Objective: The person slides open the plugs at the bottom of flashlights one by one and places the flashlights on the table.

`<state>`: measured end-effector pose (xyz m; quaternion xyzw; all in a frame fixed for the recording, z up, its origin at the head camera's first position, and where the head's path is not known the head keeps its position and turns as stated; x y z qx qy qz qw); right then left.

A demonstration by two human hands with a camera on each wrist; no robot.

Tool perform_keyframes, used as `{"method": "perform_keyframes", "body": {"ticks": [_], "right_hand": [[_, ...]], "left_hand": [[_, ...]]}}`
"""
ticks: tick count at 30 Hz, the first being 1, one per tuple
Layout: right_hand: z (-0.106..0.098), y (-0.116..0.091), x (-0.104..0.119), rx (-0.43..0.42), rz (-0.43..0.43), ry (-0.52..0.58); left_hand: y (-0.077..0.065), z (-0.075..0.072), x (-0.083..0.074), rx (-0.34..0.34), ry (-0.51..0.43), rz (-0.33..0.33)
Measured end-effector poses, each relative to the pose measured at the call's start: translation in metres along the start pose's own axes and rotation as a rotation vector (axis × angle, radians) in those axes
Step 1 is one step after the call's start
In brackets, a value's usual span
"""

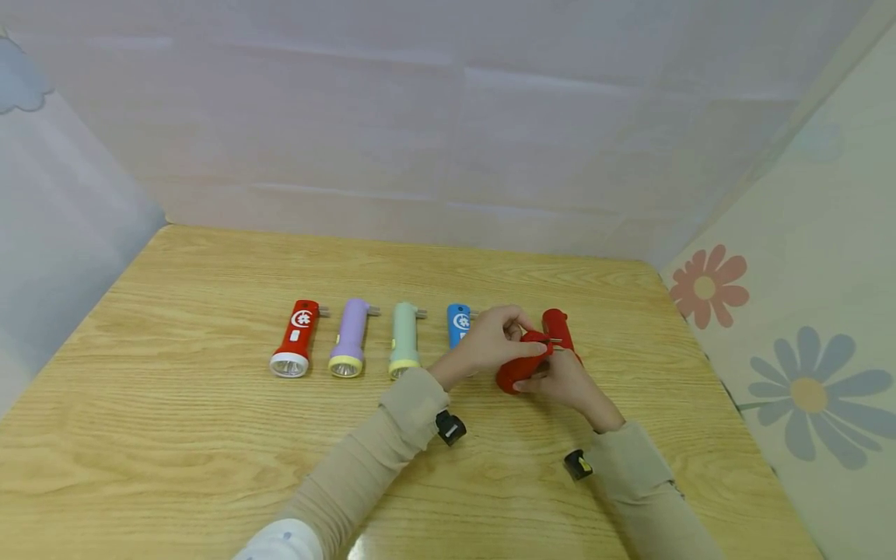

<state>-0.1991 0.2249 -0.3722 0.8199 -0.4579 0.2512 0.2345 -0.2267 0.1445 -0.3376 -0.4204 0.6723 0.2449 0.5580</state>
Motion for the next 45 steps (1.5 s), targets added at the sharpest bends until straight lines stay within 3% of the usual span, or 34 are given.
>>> {"method": "perform_keyframes", "body": {"ticks": [8, 15, 28, 41, 45], "right_hand": [[-0.005, 0.001, 0.004, -0.014, -0.041, -0.015], [-0.005, 0.000, 0.003, -0.009, -0.047, 0.022], [-0.006, 0.001, 0.003, 0.034, -0.068, 0.089], [0.001, -0.001, -0.007, 0.107, 0.034, 0.163], [0.006, -0.003, -0.010, 0.122, 0.063, 0.179]], "left_hand": [[-0.001, -0.001, -0.004, 0.036, 0.065, 0.042], [-0.004, -0.001, -0.012, 0.019, 0.124, 0.097], [0.001, -0.008, -0.012, -0.056, 0.152, 0.090], [0.003, -0.015, -0.008, -0.154, 0.154, 0.093], [0.000, -0.013, -0.007, -0.170, 0.180, 0.138]]}}
Point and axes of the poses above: each hand's wrist, its own y-axis towards the middle knuckle, its own z-axis out of the palm, x = y × z, the point moved 10 cm from there along y, towards the middle knuckle, and after that the axes turned 13 degrees about -z, right-handed, at the moved point
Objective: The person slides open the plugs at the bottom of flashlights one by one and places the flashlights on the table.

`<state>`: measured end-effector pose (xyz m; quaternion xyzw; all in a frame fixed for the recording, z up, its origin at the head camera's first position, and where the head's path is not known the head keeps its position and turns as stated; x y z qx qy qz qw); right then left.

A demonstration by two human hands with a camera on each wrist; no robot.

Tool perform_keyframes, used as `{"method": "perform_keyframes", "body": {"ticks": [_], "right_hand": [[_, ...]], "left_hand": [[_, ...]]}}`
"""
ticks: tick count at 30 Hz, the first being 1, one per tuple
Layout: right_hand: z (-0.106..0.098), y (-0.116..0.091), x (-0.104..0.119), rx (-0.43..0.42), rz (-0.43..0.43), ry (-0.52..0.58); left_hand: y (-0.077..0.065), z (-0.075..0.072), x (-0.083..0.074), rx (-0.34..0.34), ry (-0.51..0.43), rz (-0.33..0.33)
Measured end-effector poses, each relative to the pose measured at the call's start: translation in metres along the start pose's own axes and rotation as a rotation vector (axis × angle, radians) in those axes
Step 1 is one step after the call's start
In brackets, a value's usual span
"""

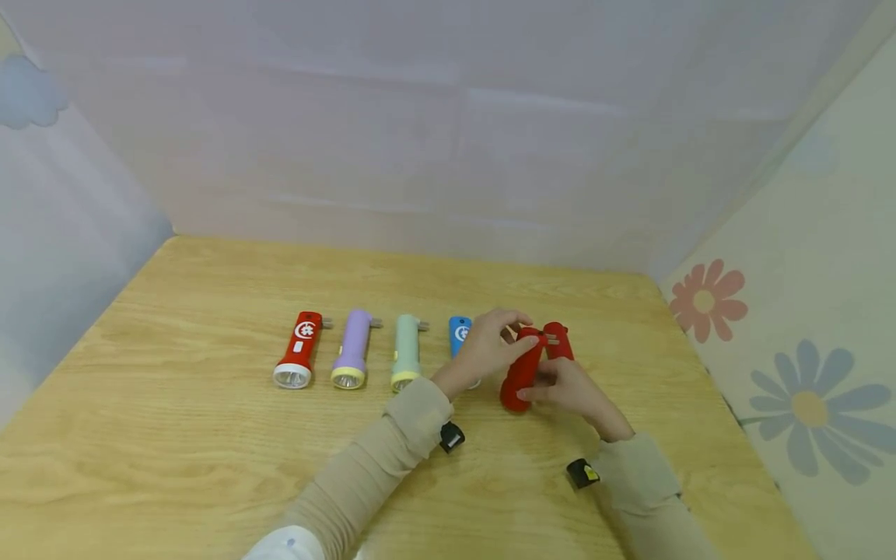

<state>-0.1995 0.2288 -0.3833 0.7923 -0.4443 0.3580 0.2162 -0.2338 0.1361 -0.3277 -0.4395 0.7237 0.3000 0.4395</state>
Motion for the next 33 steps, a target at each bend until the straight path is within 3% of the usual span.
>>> {"method": "perform_keyframes", "body": {"ticks": [4, 12, 22, 27, 33], "right_hand": [[0.002, 0.000, -0.002, 0.006, 0.004, 0.008], [0.009, -0.005, -0.006, 0.007, -0.004, 0.057], [0.010, -0.007, 0.000, -0.028, -0.039, 0.016], [0.008, -0.007, 0.001, -0.080, 0.017, -0.002], [0.005, -0.005, 0.005, -0.128, 0.056, -0.043]], "left_hand": [[0.000, 0.001, -0.001, -0.013, 0.019, 0.034], [-0.002, 0.006, 0.008, -0.005, 0.048, -0.027], [0.001, 0.008, 0.012, -0.024, 0.185, -0.018], [0.005, 0.006, 0.013, -0.040, 0.222, -0.002], [0.013, 0.003, 0.015, -0.034, 0.182, -0.027]]}}
Point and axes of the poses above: each hand's wrist, its own y-axis towards the middle knuckle, its own z-axis out of the palm, x = y × z, the point moved 10 cm from there along y, towards the middle knuckle, and after that the axes turned 13 degrees about -z, right-handed, at the moved point
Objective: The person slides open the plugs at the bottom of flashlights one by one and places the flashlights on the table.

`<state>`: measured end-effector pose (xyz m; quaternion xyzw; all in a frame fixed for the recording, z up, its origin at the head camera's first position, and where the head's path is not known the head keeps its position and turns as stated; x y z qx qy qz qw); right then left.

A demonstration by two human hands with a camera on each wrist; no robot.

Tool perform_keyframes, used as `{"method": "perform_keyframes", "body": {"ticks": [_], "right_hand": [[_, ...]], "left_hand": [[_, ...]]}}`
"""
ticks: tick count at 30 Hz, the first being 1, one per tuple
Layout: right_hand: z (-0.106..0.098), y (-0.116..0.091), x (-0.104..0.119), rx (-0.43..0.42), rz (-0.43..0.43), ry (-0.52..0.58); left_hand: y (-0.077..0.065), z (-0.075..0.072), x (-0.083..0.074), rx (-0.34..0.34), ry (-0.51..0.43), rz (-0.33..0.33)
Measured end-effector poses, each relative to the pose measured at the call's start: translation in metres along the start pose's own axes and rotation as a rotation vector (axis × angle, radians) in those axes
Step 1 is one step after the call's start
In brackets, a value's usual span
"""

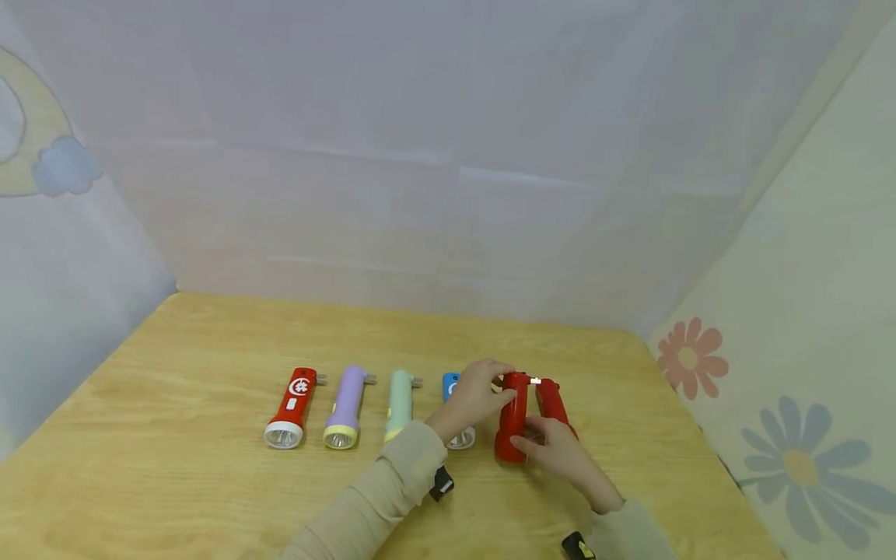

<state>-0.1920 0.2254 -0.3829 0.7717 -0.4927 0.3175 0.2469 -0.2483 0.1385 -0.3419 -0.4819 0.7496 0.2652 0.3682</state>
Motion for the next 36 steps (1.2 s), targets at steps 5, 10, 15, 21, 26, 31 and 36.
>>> {"method": "perform_keyframes", "body": {"ticks": [5, 10, 15, 21, 26, 31, 36], "right_hand": [[0.003, 0.000, 0.002, -0.005, -0.015, -0.050], [0.004, -0.001, -0.002, -0.023, 0.010, -0.071], [0.004, 0.000, -0.001, -0.039, 0.011, -0.082], [0.001, 0.006, 0.001, -0.038, -0.011, -0.115], [0.001, 0.007, -0.003, -0.049, 0.032, -0.117], [0.001, 0.009, -0.003, -0.065, 0.046, -0.106], [0.000, 0.011, -0.005, -0.081, 0.072, -0.103]], "left_hand": [[0.005, 0.002, 0.007, 0.012, -0.024, -0.025], [0.007, 0.006, 0.014, 0.042, -0.070, -0.071], [0.010, 0.009, 0.019, 0.056, -0.092, -0.097], [0.017, 0.014, 0.029, 0.078, -0.085, -0.149], [0.018, 0.016, 0.032, 0.077, -0.041, -0.145], [0.019, 0.018, 0.032, 0.077, 0.016, -0.146], [0.019, 0.021, 0.033, 0.092, 0.054, -0.158]]}}
Point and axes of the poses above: each hand's wrist, its own y-axis towards the middle knuckle, its own z-axis out of the palm, x = y × z, the point moved 10 cm from there along y, towards the middle knuckle, and after that the axes turned 13 degrees about -z, right-handed, at the moved point
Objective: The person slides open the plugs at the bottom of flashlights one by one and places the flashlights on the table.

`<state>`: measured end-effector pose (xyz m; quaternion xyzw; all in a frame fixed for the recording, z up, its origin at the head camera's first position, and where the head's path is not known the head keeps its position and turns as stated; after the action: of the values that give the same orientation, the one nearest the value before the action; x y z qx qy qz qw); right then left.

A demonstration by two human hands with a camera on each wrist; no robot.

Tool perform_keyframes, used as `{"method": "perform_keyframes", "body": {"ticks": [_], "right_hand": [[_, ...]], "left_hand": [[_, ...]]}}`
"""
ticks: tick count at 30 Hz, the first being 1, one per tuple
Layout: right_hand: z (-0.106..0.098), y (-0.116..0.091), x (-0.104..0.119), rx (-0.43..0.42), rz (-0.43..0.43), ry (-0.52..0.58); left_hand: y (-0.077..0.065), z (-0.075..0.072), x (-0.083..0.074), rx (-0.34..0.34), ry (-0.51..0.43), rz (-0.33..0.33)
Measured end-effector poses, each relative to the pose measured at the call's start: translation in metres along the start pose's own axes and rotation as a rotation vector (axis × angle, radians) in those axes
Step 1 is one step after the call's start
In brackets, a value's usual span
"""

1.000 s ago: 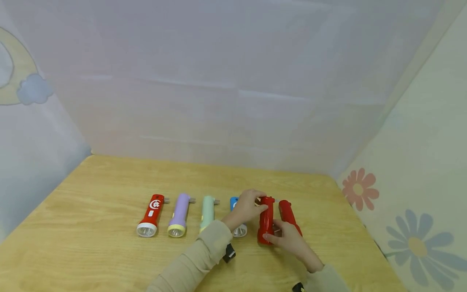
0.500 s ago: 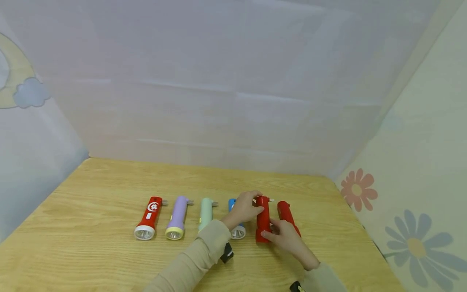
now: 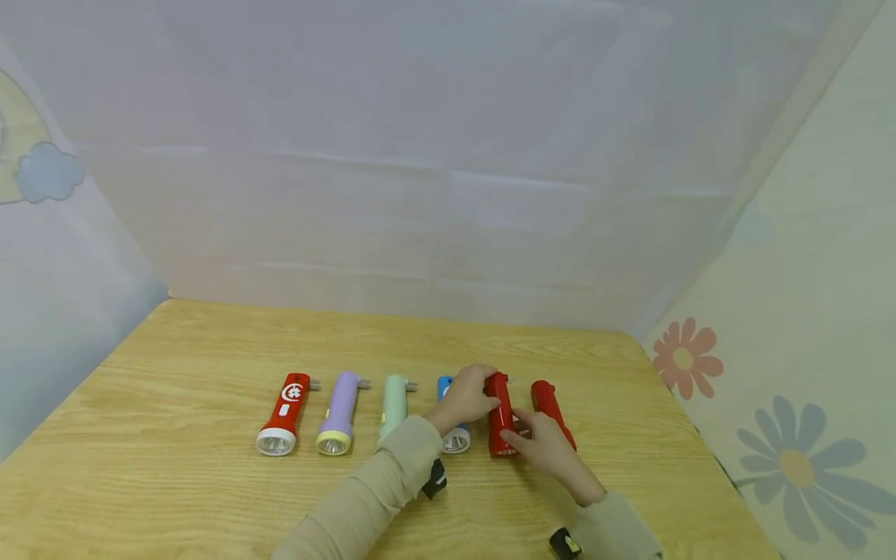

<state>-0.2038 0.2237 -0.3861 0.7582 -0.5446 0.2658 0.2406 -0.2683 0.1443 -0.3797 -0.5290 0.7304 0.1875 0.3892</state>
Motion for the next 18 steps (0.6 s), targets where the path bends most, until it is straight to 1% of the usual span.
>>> {"method": "perform_keyframes", "body": {"ticks": [3, 9, 14, 18], "right_hand": [[-0.001, 0.001, 0.000, 0.000, 0.017, -0.003], [0.001, 0.002, -0.005, -0.003, 0.053, 0.013], [0.001, 0.005, -0.005, -0.014, 0.035, 0.025], [0.002, 0.007, -0.004, 0.005, 0.003, 0.037]], "left_hand": [[0.000, 0.001, 0.000, 0.004, 0.035, -0.004], [0.001, 0.005, -0.001, 0.020, 0.071, 0.010], [0.003, 0.008, 0.002, 0.044, 0.090, 0.016], [0.005, 0.011, 0.005, 0.062, 0.085, -0.002]]}}
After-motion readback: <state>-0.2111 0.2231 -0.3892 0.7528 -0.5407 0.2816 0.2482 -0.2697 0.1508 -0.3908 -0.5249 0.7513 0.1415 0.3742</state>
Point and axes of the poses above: each hand's wrist, its own y-axis towards the middle knuckle, its own z-axis out of the palm, x = y × z, the point moved 10 cm from there along y, towards the middle knuckle, and after that the axes turned 13 degrees about -z, right-handed, at the moved point
